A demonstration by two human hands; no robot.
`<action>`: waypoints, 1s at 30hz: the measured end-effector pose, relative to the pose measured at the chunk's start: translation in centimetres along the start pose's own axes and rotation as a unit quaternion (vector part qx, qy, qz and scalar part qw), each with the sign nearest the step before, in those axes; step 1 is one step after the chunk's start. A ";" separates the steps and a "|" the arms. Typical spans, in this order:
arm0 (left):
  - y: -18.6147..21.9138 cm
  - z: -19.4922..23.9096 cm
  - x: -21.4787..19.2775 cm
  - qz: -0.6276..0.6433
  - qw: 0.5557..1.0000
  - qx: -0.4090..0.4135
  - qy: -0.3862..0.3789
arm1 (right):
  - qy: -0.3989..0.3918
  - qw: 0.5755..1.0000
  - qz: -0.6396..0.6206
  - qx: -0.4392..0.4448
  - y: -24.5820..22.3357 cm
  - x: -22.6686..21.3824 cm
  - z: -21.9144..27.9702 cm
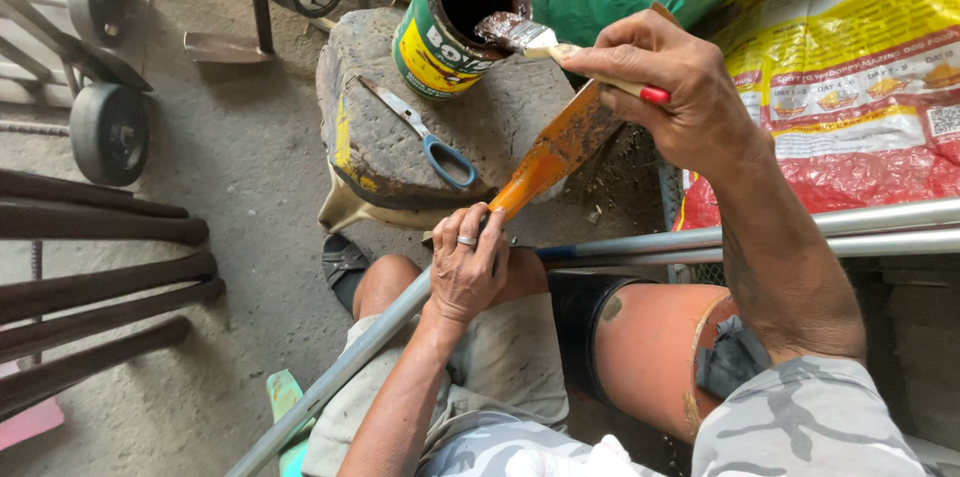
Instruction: The person paints a long metal rod with dark brown paint using a brush. They repeatedly dip the brush into a paint can and apply paint along the rod's length, rotating it to cover different sides.
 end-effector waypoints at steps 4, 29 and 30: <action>-0.1 0.1 0.1 -0.002 1.000 -0.001 0.001 | -0.004 1.000 0.001 -0.015 -0.2 -1.1 -0.1; -0.8 1.6 -3.1 -0.001 0.996 -0.084 -0.034 | 0.354 0.904 -0.150 0.189 5.5 1.1 15.2; -1.0 2.1 -3.5 -0.012 0.994 -0.104 -0.038 | 0.349 0.910 -0.124 0.185 5.3 1.1 15.5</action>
Point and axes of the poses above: each hand's wrist, its own z-axis away from the middle knuckle, its own x-axis out of the palm, y = z × x, the point moved 4 cm from there along -z, towards the middle knuckle, and after that the axes turned 12 degrees about z, right-handed, at the moved point
